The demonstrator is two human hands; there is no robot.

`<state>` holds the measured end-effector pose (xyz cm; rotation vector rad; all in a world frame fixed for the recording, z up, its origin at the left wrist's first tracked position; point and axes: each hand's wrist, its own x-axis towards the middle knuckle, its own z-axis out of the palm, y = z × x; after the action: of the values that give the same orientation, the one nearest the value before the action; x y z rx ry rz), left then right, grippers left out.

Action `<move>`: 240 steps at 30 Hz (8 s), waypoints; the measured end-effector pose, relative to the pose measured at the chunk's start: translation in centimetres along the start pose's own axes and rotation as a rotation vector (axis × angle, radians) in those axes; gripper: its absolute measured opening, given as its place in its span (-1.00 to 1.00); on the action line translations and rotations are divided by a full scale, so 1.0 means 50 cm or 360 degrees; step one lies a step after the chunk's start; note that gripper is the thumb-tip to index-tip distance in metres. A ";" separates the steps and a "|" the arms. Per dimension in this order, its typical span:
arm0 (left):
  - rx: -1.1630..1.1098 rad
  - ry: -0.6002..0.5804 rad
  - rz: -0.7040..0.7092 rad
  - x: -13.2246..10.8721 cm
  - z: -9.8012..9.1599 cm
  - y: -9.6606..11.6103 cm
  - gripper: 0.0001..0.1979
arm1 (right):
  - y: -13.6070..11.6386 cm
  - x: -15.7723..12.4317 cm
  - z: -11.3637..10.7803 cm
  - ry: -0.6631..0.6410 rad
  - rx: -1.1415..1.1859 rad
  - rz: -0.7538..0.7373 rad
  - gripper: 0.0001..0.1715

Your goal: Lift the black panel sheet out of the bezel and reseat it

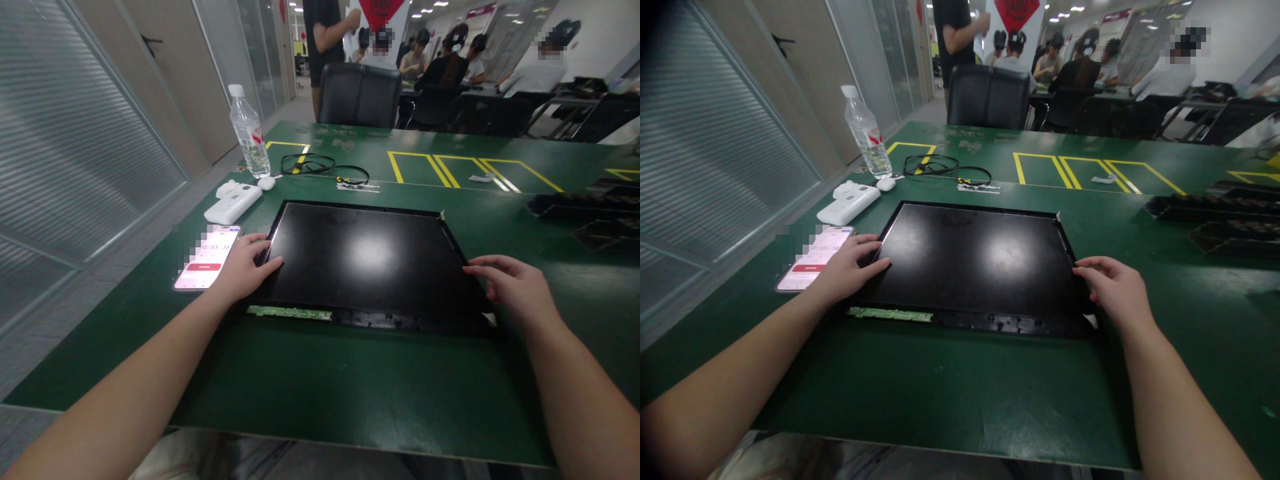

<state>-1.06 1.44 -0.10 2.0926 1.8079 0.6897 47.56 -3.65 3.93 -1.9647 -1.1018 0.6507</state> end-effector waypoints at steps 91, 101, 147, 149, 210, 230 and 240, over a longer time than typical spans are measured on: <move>0.0196 -0.0634 0.0461 -0.024 -0.073 0.017 -0.17 | 0.009 0.005 0.009 0.0051 -0.0193 -0.0009 -0.59; 0.0192 -0.0660 0.0519 -0.022 -0.087 0.028 -0.26 | 0.047 0.018 0.014 0.0062 -0.0279 -0.0332 -0.64; 0.0502 -0.0160 0.0283 0.005 -0.036 -0.003 -0.36 | 0.065 0.056 -0.006 0.0120 -0.0394 -0.0211 -0.61; 0.0475 -0.0199 0.0266 0.005 -0.033 0.000 -0.38 | 0.066 0.060 -0.005 0.0065 -0.0425 -0.0180 -0.61; -0.0093 -0.0072 -0.0054 0.009 -0.058 0.012 -0.53 | 0.103 0.074 0.033 -0.0013 -0.0527 -0.0447 -0.52; -0.2172 0.0024 -0.1183 0.007 -0.028 0.058 -0.29 | 0.123 0.078 0.042 0.0095 -0.0370 -0.0426 -0.53; -0.2035 -0.0037 -0.1020 -0.002 -0.013 0.032 0.01 | 0.134 0.084 0.044 0.0066 -0.0355 -0.0344 -0.46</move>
<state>-0.08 1.01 1.26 0.6490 1.2577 1.1494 51.18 -1.37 -3.07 -1.9962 -1.3868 0.3831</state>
